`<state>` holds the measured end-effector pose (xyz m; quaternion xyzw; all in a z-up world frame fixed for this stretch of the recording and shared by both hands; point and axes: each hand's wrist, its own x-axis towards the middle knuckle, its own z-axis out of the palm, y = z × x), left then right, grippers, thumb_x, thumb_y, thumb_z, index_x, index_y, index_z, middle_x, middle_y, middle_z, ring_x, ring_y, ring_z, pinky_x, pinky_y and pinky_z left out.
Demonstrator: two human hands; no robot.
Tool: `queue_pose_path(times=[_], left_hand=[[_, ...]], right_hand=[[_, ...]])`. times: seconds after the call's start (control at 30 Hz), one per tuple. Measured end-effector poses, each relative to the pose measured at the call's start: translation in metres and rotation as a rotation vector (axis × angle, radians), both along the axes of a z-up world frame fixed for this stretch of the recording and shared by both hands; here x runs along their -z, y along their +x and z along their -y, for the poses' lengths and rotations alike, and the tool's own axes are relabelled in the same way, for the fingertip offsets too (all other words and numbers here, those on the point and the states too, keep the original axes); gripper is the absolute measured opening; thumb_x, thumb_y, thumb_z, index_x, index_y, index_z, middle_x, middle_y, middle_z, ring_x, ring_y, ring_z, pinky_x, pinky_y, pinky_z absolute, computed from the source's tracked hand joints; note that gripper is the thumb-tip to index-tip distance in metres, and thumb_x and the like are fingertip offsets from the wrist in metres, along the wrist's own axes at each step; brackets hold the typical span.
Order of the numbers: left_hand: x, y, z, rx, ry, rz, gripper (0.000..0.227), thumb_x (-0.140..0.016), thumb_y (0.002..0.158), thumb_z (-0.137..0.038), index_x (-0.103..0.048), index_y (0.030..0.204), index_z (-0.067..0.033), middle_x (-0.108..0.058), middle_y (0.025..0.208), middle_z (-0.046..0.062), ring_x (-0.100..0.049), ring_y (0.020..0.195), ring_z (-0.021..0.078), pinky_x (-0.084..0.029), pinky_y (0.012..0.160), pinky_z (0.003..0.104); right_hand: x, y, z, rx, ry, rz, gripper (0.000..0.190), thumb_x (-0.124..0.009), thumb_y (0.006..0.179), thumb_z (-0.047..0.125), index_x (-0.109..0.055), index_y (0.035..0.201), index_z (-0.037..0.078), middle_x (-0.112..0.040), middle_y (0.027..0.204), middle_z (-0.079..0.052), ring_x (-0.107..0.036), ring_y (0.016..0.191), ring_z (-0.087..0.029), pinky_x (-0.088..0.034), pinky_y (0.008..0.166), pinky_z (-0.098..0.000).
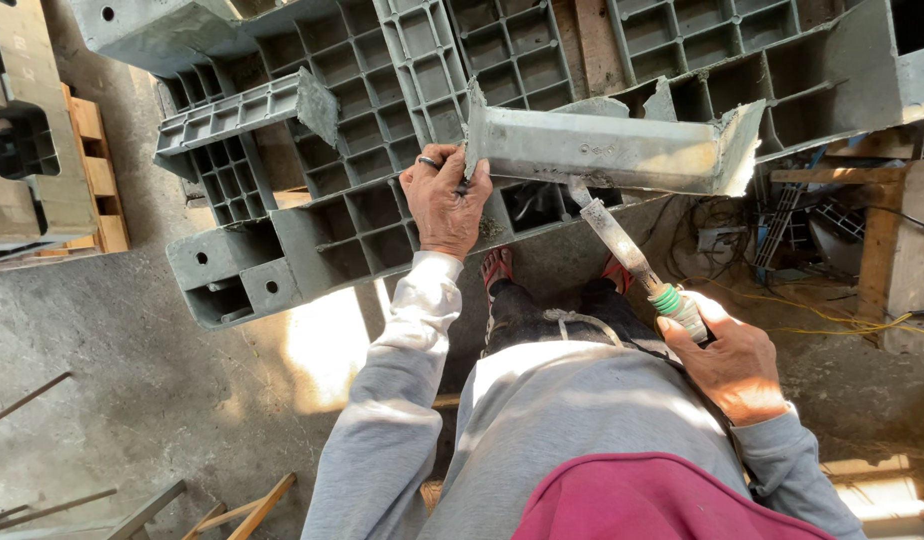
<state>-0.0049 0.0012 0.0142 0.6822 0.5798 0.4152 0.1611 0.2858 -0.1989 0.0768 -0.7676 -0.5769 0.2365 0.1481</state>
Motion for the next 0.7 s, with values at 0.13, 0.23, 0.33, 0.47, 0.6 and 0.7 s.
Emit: queue_pose_path(times=[0.13,0.23,0.33,0.47,0.6,0.7], left_hand=[[0.003,-0.001,-0.002,0.009,-0.014,0.017,0.019,-0.078,0.087,-0.025,-0.077,0.100,-0.0102,-0.066,0.099,0.002,-0.059,0.089,0.0230,-0.041,0.087,0.040],[0.008,-0.003,-0.002,0.016,0.035,-0.022,0.017,-0.079,0.088,-0.024,-0.076,0.096,-0.0087,-0.066,0.100,0.004,-0.058,0.092,0.0261,-0.041,0.088,0.042],[0.010,-0.006,-0.001,0.014,0.023,-0.010,0.017,-0.077,0.088,-0.023,-0.075,0.095,-0.0082,-0.067,0.100,0.004,-0.059,0.092,0.0259,-0.040,0.090,0.041],[0.005,-0.002,0.000,0.019,0.027,-0.041,0.015,-0.077,0.090,-0.023,-0.076,0.094,-0.0089,-0.067,0.099,0.004,-0.061,0.091,0.0254,-0.038,0.090,0.042],[0.000,-0.002,0.000,-0.017,0.048,-0.084,0.018,-0.078,0.088,-0.024,-0.074,0.093,-0.0078,-0.066,0.098,0.005,-0.061,0.090,0.0263,-0.038,0.090,0.042],[0.002,0.000,0.002,-0.054,0.038,-0.098,0.018,-0.079,0.086,-0.023,-0.072,0.091,-0.0065,-0.066,0.099,0.006,-0.061,0.091,0.0273,-0.040,0.091,0.042]], right_hand=[[-0.004,-0.001,-0.003,0.026,-0.068,0.003,0.045,-0.073,0.088,0.042,-0.072,0.127,0.020,-0.074,0.087,-0.015,-0.071,0.075,-0.034,-0.055,0.067,-0.0422],[-0.003,0.003,-0.004,-0.006,-0.024,-0.031,0.043,-0.071,0.089,0.041,-0.070,0.126,0.019,-0.074,0.093,-0.015,-0.071,0.081,-0.035,-0.055,0.069,-0.0423],[0.001,0.009,-0.012,0.010,-0.088,-0.040,0.045,-0.070,0.088,0.040,-0.069,0.127,0.020,-0.074,0.093,-0.015,-0.072,0.084,-0.036,-0.055,0.070,-0.0430],[0.000,0.017,-0.013,-0.003,-0.102,0.005,0.048,-0.072,0.084,0.040,-0.070,0.128,0.021,-0.075,0.094,-0.016,-0.071,0.088,-0.038,-0.055,0.073,-0.0442],[-0.003,0.024,-0.020,0.023,-0.156,0.021,0.049,-0.074,0.083,0.043,-0.070,0.128,0.024,-0.075,0.097,-0.017,-0.071,0.090,-0.038,-0.056,0.076,-0.0437],[-0.005,0.028,-0.025,0.034,-0.211,0.013,0.051,-0.074,0.083,0.044,-0.070,0.130,0.025,-0.075,0.096,-0.017,-0.072,0.091,-0.037,-0.056,0.078,-0.0438]])
